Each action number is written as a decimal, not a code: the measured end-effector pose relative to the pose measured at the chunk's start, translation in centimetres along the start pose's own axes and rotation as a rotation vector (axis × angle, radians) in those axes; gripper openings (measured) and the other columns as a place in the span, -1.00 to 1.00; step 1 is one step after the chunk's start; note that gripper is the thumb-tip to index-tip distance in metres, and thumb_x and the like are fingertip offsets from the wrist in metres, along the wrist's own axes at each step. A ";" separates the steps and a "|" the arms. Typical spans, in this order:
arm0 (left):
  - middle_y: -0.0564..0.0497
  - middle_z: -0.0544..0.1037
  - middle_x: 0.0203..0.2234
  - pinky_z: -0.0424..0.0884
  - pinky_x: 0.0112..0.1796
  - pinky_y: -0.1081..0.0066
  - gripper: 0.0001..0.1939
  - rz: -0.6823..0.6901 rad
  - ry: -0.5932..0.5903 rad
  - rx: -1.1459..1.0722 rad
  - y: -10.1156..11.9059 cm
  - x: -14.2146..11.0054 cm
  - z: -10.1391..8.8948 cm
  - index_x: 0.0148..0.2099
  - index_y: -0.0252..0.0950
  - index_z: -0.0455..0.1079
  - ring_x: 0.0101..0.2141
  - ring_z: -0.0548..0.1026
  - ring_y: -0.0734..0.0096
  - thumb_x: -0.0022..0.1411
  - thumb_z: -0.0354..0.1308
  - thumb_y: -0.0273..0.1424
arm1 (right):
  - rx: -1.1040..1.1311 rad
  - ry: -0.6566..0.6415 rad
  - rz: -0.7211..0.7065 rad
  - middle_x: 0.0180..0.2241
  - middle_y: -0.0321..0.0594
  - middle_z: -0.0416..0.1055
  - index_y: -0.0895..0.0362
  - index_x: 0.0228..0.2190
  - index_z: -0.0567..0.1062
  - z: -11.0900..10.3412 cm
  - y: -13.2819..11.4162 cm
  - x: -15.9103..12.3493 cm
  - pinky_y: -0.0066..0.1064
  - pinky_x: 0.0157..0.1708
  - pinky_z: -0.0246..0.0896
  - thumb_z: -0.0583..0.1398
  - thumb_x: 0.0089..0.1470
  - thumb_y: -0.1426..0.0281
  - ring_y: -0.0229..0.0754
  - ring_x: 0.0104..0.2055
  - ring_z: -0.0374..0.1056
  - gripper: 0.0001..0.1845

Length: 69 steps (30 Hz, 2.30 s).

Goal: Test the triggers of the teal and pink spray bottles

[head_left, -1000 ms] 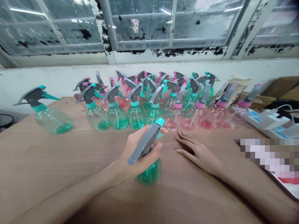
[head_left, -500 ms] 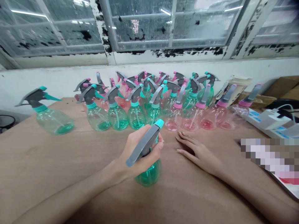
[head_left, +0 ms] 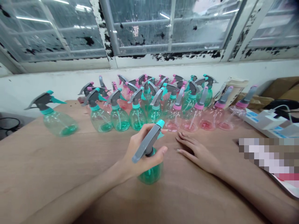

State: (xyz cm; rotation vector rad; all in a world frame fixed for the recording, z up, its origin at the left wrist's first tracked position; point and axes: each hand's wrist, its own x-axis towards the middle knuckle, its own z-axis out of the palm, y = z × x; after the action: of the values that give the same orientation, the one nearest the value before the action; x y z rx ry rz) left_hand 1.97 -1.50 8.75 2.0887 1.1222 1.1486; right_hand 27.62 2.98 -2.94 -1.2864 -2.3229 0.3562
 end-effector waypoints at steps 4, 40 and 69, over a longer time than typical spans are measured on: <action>0.04 0.51 -0.26 0.42 -0.42 0.38 -0.52 0.042 0.063 0.017 -0.1 -0.4 0.2 0.00 -0.13 0.12 -0.53 0.40 0.47 0.06 0.22 -0.36 | 0.007 0.018 -0.008 0.29 -0.08 0.10 0.07 0.20 0.28 0.1 -0.1 0.0 0.06 0.25 0.00 0.05 0.22 0.05 0.05 0.32 0.03 -0.38; -0.12 0.57 -0.22 0.37 -0.15 0.28 -0.62 -0.363 0.534 0.521 -14.7 -3.5 -23.4 -0.18 -0.32 0.39 -0.16 0.52 0.09 0.11 0.19 -0.12 | -0.044 0.048 0.012 0.24 -0.14 0.22 0.08 0.12 0.39 1.3 0.8 -0.9 0.06 0.25 0.02 0.09 0.17 0.06 0.11 0.29 0.08 -0.42; -0.15 0.36 -0.10 0.30 0.01 0.11 -0.70 0.073 0.857 0.841 -11.6 -3.2 -19.8 0.02 -0.26 0.21 -0.02 0.34 0.12 0.28 0.10 -0.29 | -0.046 0.044 -0.002 0.25 -0.13 0.20 0.12 0.13 0.37 1.8 1.3 -0.8 0.06 0.25 0.01 0.07 0.19 0.05 0.09 0.30 0.07 -0.40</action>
State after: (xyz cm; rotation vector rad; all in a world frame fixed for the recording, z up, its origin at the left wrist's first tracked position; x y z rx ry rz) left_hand -20.80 2.75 9.12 2.2207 2.2422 1.9386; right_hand 28.00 2.99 -5.25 -1.3003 -2.3079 0.2717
